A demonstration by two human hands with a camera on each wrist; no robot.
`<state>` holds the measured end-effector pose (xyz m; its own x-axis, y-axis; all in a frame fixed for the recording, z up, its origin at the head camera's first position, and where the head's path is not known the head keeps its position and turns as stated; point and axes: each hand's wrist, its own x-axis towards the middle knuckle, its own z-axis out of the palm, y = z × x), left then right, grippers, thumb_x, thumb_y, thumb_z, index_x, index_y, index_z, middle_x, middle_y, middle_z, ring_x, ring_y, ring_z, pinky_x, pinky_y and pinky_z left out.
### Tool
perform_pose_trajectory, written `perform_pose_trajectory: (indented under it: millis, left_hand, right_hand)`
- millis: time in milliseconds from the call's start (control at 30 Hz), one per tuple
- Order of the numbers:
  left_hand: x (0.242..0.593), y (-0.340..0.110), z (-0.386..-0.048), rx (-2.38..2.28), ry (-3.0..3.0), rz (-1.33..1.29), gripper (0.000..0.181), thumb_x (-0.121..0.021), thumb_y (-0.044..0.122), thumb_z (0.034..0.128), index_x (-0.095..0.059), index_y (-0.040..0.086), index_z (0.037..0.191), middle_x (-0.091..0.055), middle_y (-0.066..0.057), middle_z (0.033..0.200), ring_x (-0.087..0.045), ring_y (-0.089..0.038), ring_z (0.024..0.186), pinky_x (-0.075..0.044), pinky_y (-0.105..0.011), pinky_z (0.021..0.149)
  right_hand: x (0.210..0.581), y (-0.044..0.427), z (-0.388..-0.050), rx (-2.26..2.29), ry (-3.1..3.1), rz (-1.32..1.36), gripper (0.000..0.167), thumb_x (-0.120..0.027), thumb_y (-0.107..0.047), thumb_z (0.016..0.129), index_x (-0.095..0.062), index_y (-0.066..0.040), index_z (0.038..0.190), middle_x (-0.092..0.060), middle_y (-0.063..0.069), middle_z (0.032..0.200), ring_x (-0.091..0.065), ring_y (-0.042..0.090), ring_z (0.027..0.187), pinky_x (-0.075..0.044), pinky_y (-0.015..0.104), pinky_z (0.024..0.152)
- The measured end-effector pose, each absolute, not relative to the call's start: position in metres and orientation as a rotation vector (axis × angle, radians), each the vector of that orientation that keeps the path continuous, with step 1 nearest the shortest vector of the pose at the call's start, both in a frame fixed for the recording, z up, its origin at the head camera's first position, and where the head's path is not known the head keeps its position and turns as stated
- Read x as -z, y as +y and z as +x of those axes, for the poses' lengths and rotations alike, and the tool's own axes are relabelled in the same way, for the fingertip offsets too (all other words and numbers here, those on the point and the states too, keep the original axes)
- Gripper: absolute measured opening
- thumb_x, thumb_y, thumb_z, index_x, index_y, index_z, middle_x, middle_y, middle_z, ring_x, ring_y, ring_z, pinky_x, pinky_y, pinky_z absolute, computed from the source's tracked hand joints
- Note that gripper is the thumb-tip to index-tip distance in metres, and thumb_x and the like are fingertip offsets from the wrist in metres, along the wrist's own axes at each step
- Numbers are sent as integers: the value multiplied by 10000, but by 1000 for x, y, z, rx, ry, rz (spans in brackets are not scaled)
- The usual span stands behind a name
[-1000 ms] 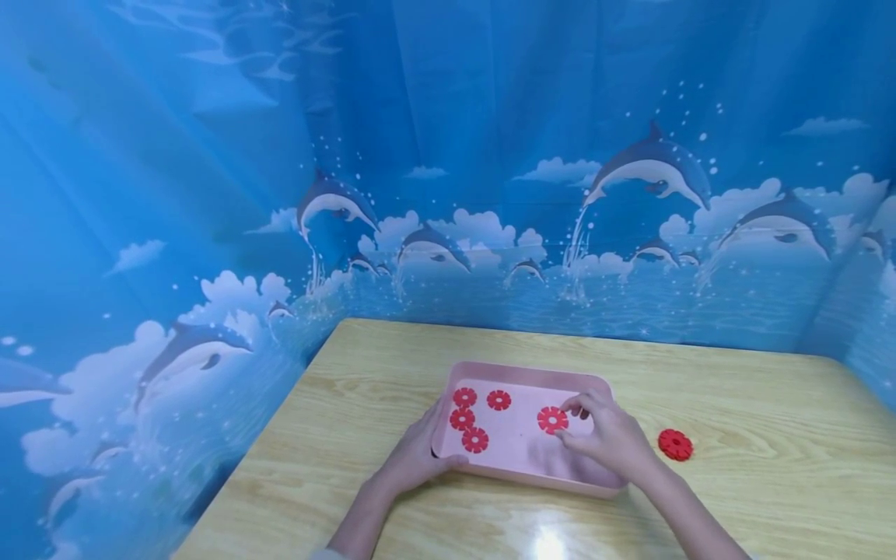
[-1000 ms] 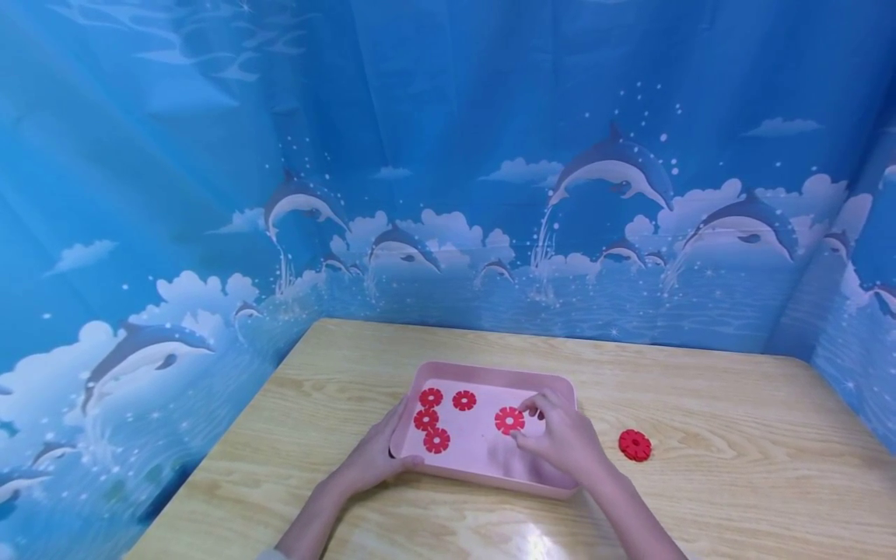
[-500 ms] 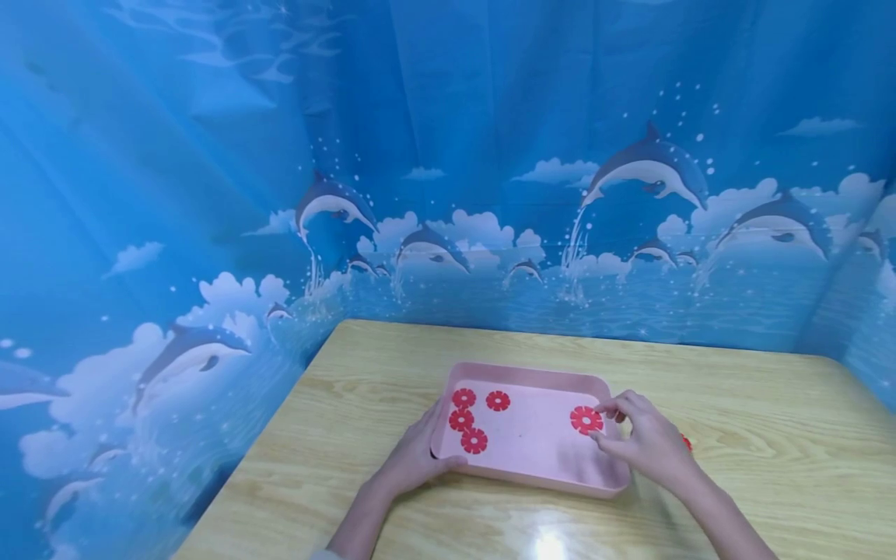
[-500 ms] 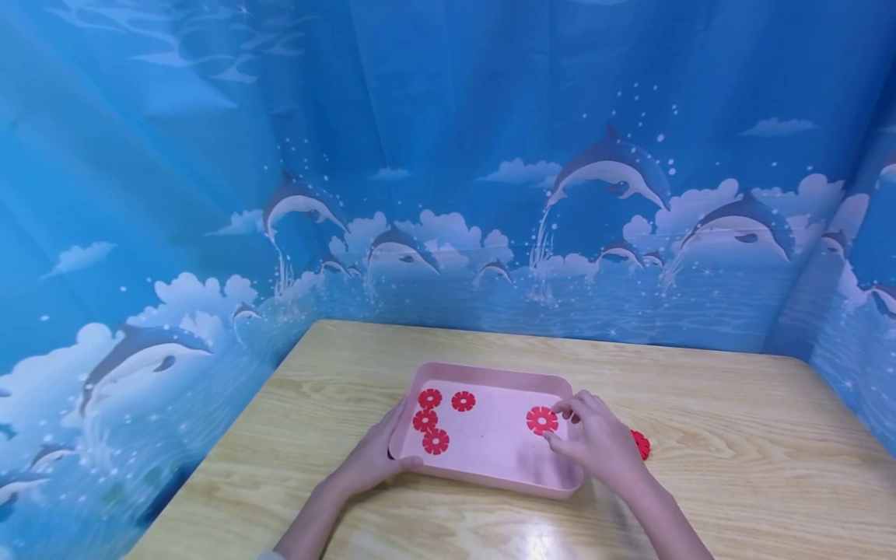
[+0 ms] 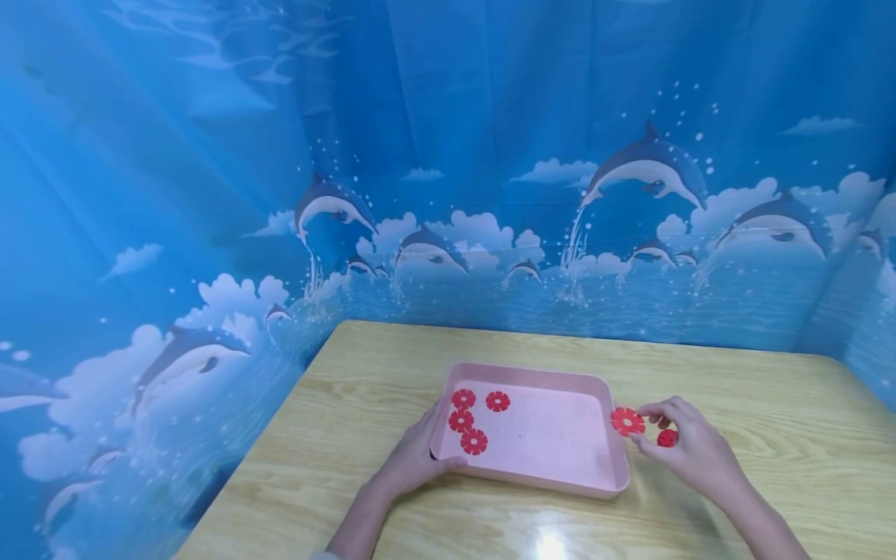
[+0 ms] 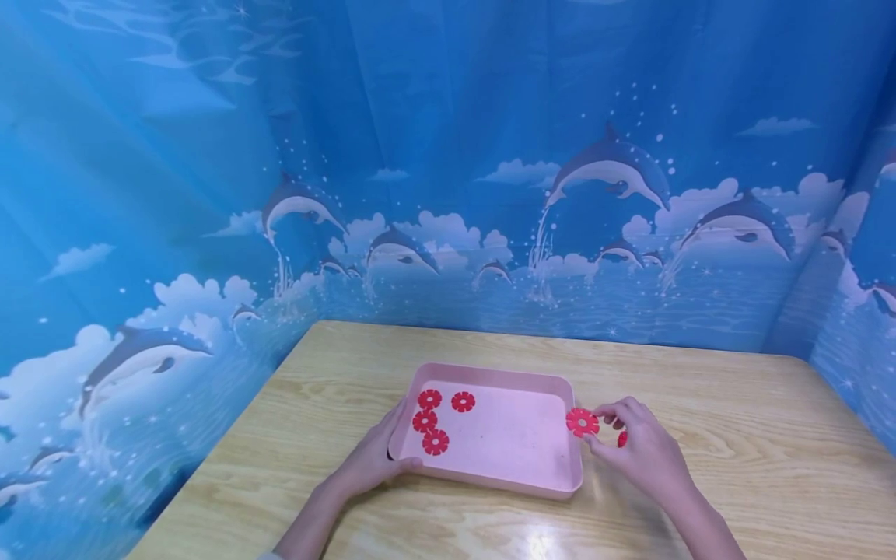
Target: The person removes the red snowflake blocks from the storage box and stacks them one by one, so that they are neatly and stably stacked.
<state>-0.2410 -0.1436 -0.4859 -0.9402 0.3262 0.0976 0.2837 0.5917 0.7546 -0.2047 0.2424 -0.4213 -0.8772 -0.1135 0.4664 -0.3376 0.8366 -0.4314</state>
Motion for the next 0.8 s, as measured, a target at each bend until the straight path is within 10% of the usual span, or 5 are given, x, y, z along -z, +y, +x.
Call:
perform_pose_trajectory:
  millis: [800]
  left_hand:
    - [488,-146,-242,-1299,2752,539,1018,-693,568,708,-86,304,1482,-179,128,1485,-233,-172,1310,-265,-523,1013]
  right_hand:
    - [450,299,-198,-713,-2565,156,347,-777,-211,716,-649,-37,987,-552,55,888,-471,128,723,-378,266,508]
